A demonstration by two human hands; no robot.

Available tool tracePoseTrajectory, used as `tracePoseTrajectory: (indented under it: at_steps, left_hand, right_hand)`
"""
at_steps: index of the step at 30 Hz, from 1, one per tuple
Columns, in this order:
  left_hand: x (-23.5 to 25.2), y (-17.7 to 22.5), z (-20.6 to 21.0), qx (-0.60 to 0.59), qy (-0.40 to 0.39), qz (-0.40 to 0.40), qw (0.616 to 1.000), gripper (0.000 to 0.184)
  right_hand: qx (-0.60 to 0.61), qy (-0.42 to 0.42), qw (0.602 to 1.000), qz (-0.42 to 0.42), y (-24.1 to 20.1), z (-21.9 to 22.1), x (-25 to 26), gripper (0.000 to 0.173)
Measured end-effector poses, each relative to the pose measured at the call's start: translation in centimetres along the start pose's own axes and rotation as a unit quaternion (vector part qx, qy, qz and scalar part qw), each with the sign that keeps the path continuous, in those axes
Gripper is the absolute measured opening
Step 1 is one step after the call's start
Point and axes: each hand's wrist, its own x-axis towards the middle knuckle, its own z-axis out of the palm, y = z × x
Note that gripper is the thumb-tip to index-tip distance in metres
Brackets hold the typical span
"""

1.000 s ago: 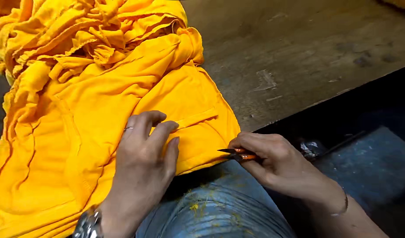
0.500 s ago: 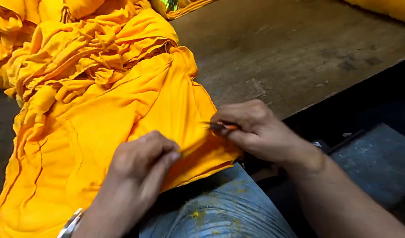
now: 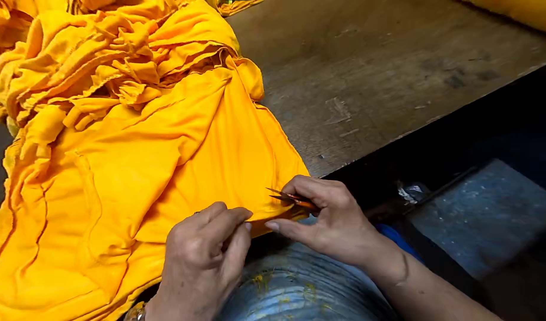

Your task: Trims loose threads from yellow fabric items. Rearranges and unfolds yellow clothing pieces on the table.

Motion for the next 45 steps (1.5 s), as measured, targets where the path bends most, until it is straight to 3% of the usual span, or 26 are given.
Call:
tracePoseTrajectory:
  at_steps: [3, 5, 10, 12, 14, 16, 18, 20, 24, 28, 31, 34, 36, 38, 41, 45]
  left_hand:
    - [-0.1, 0.8, -0.4, -0.081, 0.010, -0.014, 0.997, 0.015]
    - [-0.5, 0.9, -0.7, -0.113, 0.004, -0.033, 0.993, 0.015]
    - [-1.0, 0.9, -1.2, -0.158, -0.005, -0.082, 0.984, 0.015]
    - [-1.3, 1.3, -1.4, -0.187, 0.045, -0.111, 0.975, 0.015]
    - [-1.7, 1.2, -1.3, -0.212, 0.141, -0.127, 0.959, 0.016]
    - [-2.2, 0.6, -0.7, -0.248, 0.239, -0.152, 0.926, 0.019]
    - [-2.4, 0.0, 0.2, -0.302, 0.287, -0.202, 0.886, 0.027]
    - [-2.9, -0.3, 0.7, -0.304, 0.254, -0.231, 0.889, 0.033]
    - [-2.7, -0.1, 1.0, -0.185, 0.150, -0.209, 0.949, 0.032]
    - [-1.9, 0.3, 2.2, -0.265, 0.221, -0.239, 0.908, 0.047]
    - [-2.1, 0.2, 2.5, -0.279, 0.247, -0.228, 0.899, 0.051]
    - [-2.5, -0.2, 2.2, -0.310, 0.225, -0.210, 0.900, 0.046]
    - [-2.5, -0.1, 2.0, -0.339, 0.208, -0.210, 0.893, 0.044]
    - [-2.6, 0.4, 2.1, -0.360, 0.198, -0.211, 0.887, 0.041]
    - [-2.8, 0.6, 2.4, -0.352, 0.204, -0.196, 0.892, 0.040]
    - [-2.9, 0.6, 2.4, -0.342, 0.217, -0.214, 0.889, 0.040]
  right_hand:
    - [-0.017, 0.063, 0.998, 0.024, -0.5, 1.7, 0.2, 0.020]
    - [-0.002, 0.076, 0.997, 0.024, -0.8, 2.1, 0.5, 0.022]
    - [-0.042, 0.106, 0.993, -0.011, -0.9, 2.9, 1.6, 0.008]
    - [-0.091, 0.112, 0.989, -0.016, -1.1, 3.0, 1.6, 0.016]
    - [-0.110, 0.104, 0.988, -0.038, -1.2, 3.0, 1.2, 0.019]
    - [-0.097, 0.086, 0.988, -0.080, -1.2, 3.3, 0.4, 0.011]
    - [-0.091, 0.064, 0.988, -0.105, -1.0, 4.0, -0.5, 0.009]
    - [-0.088, 0.046, 0.989, -0.112, -0.7, 4.5, -1.0, 0.009]
    - [-0.074, 0.032, 0.986, -0.146, -0.1, 4.4, -1.2, 0.011]
    - [-0.084, -0.009, 0.979, -0.186, 0.2, 4.0, -1.8, 0.013]
    - [0.023, -0.027, 0.993, -0.116, -0.2, 3.2, -1.7, 0.009]
    - [0.137, -0.017, 0.990, -0.014, -1.4, 1.9, -0.7, 0.022]
    - [0.134, -0.024, 0.991, -0.005, -1.7, 1.7, 0.2, 0.030]
    - [0.093, -0.037, 0.994, -0.031, -1.8, 2.1, 1.0, 0.030]
    - [0.059, -0.016, 0.991, -0.116, -2.1, 3.0, 1.7, 0.010]
    - [-0.032, -0.078, 0.975, -0.203, -2.5, 2.8, 0.8, 0.013]
